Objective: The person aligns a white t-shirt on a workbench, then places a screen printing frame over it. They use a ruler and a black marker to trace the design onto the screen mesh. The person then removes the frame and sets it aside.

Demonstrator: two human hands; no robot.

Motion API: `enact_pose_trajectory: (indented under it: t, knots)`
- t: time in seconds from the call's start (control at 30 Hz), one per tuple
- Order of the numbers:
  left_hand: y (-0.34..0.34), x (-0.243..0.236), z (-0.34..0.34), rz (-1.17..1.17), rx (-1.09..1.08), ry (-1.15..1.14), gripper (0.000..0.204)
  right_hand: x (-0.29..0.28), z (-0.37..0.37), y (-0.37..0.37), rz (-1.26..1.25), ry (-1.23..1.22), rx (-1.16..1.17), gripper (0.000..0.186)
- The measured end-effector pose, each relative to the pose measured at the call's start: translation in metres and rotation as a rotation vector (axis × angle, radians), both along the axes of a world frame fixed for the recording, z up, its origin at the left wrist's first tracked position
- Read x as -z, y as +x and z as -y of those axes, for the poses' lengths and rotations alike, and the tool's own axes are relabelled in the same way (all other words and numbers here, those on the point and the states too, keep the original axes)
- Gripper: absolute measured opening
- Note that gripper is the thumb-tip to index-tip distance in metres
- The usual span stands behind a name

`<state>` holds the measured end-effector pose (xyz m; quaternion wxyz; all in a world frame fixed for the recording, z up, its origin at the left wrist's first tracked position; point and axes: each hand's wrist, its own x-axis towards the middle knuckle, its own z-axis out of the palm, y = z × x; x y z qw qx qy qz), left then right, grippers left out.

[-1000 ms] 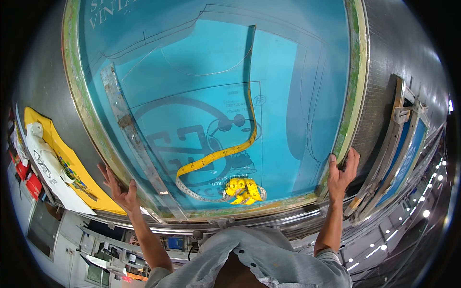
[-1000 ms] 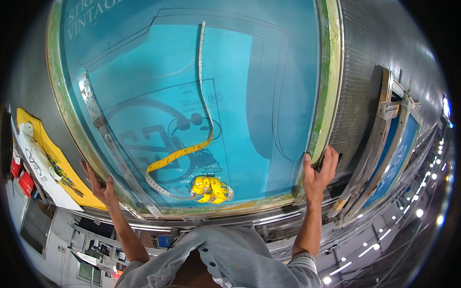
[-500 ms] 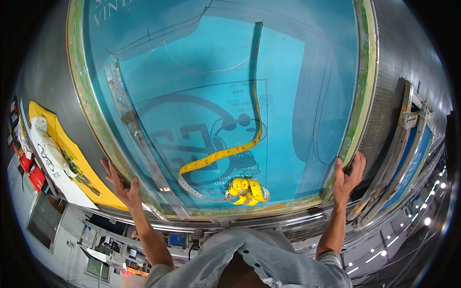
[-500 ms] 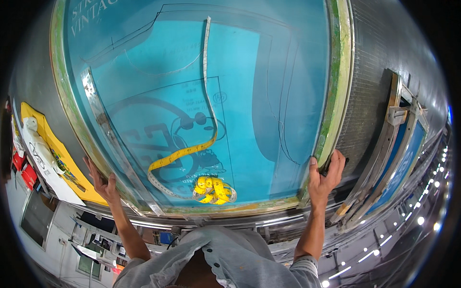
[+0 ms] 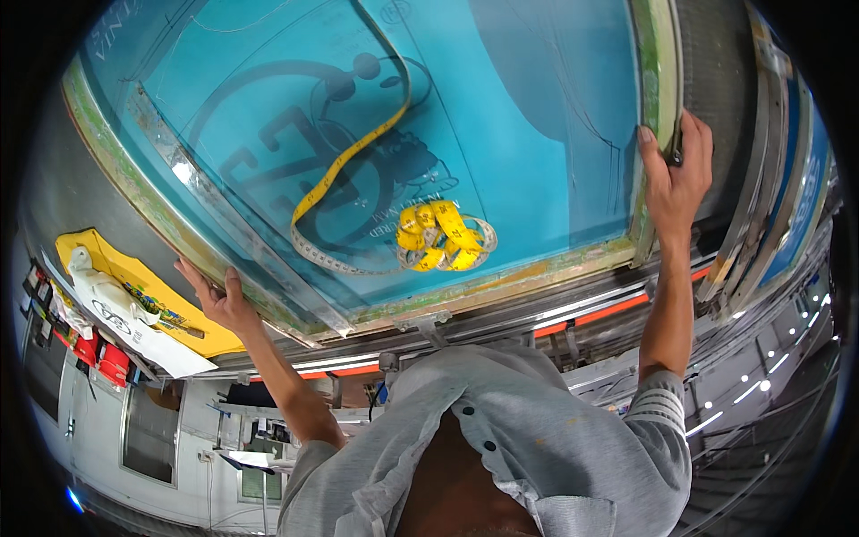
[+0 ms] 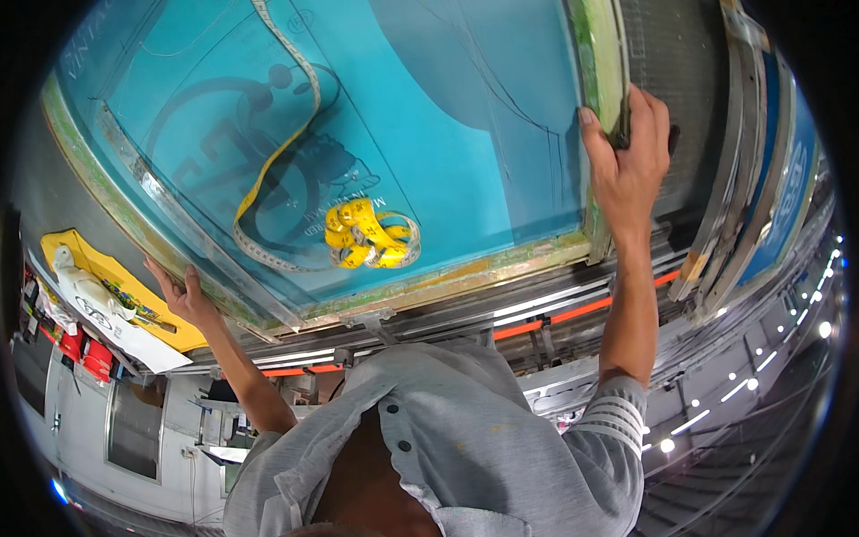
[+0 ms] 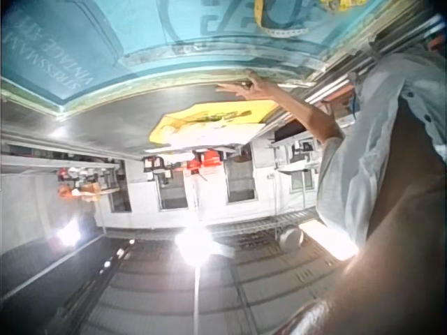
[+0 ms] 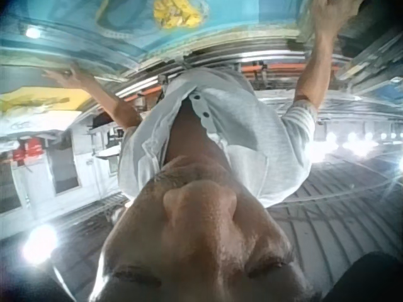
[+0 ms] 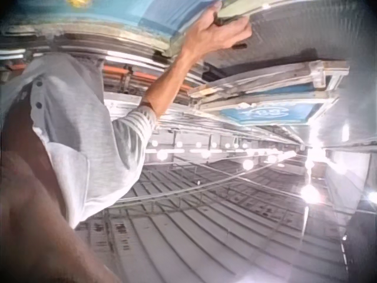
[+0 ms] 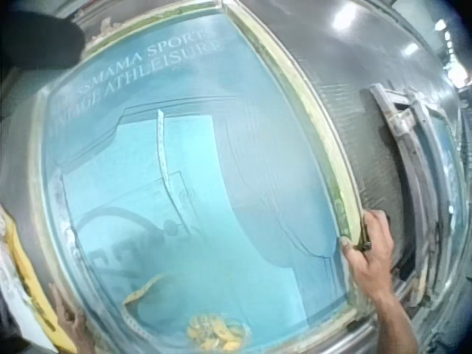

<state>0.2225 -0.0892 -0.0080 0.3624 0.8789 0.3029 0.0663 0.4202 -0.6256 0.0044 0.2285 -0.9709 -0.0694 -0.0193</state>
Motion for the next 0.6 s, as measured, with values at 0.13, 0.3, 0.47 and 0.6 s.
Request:
enact_pose_trajectory:
  t: [0.13, 0.3, 0.47, 0.6]
  knots:
    - [0.003, -0.002, 0.001, 0.008, 0.002, -0.026, 0.07, 0.0, 0.003, -0.003, 0.052, 0.033, -0.008, 0.042]
    - [0.009, -0.005, 0.012, 0.026, -0.017, -0.048, 0.07, 0.008, 0.011, -0.003, 0.11, 0.054, -0.049, 0.043]
    - [0.002, -0.005, 0.009, -0.022, -0.006, 0.013, 0.073, 0.004, 0.005, -0.003, 0.101, -0.012, -0.04, 0.043]
    - [0.002, -0.013, 0.006, -0.104, 0.003, 0.139, 0.071, -0.002, 0.001, -0.007, 0.05, -0.009, -0.007, 0.042]
